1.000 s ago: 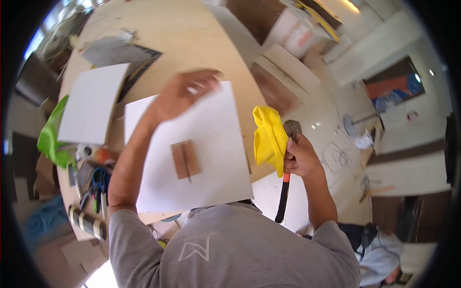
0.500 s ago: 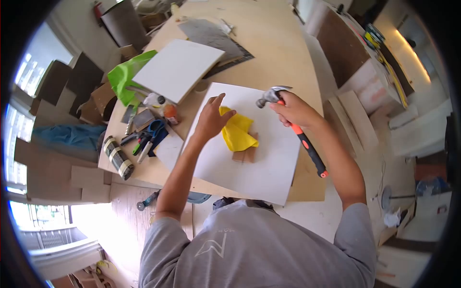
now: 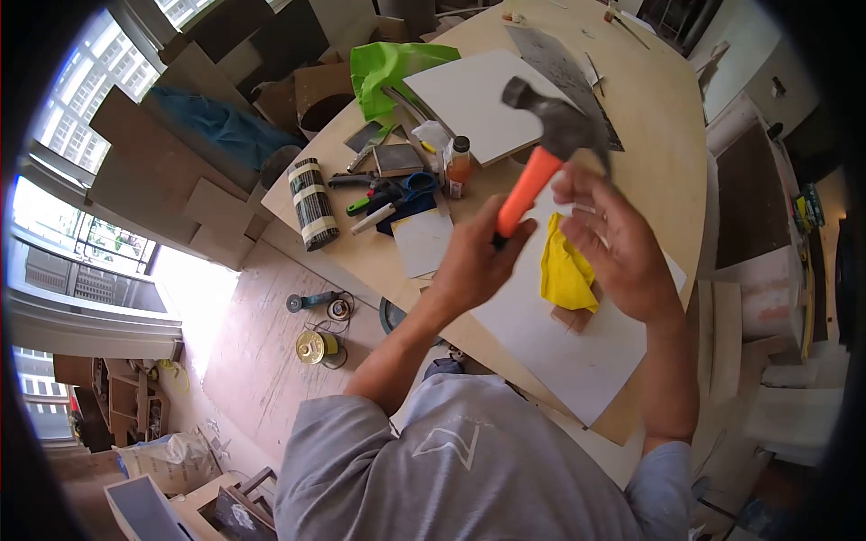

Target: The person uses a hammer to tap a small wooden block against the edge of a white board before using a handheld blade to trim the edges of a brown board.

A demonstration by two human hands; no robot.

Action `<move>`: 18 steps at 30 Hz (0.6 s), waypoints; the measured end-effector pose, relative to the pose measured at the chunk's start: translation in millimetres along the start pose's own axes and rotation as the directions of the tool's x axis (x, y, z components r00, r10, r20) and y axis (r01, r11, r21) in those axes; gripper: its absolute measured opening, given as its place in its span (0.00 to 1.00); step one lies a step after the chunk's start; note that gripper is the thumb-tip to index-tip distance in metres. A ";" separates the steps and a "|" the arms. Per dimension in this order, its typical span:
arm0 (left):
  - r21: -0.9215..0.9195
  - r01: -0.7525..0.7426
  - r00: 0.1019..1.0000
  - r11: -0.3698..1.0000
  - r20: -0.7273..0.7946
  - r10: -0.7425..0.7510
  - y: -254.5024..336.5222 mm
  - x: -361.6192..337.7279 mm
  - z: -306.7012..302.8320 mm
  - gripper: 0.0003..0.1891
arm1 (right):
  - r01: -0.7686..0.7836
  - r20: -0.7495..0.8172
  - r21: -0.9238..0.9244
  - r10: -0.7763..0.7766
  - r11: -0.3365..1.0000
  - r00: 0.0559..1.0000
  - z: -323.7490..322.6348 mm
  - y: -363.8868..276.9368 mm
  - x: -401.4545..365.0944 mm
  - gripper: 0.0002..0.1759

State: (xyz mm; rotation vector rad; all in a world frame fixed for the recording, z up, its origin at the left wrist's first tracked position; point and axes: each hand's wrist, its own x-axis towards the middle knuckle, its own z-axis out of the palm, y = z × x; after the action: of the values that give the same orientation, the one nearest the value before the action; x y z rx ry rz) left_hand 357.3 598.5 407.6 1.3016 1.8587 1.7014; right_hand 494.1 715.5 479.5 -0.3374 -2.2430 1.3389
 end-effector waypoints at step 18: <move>0.656 0.276 0.866 0.702 0.147 -0.477 -229.7 -93.4 -74.8 0.18 | -0.368 -0.189 -0.472 0.316 0.801 0.930 -28.2 58.3 -120.2 0.22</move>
State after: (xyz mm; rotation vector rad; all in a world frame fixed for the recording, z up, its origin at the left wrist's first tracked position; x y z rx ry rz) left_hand 259.4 505.9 186.3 1.1650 2.3659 0.6290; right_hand 608.0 710.7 404.5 -1.0177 -2.4970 0.8347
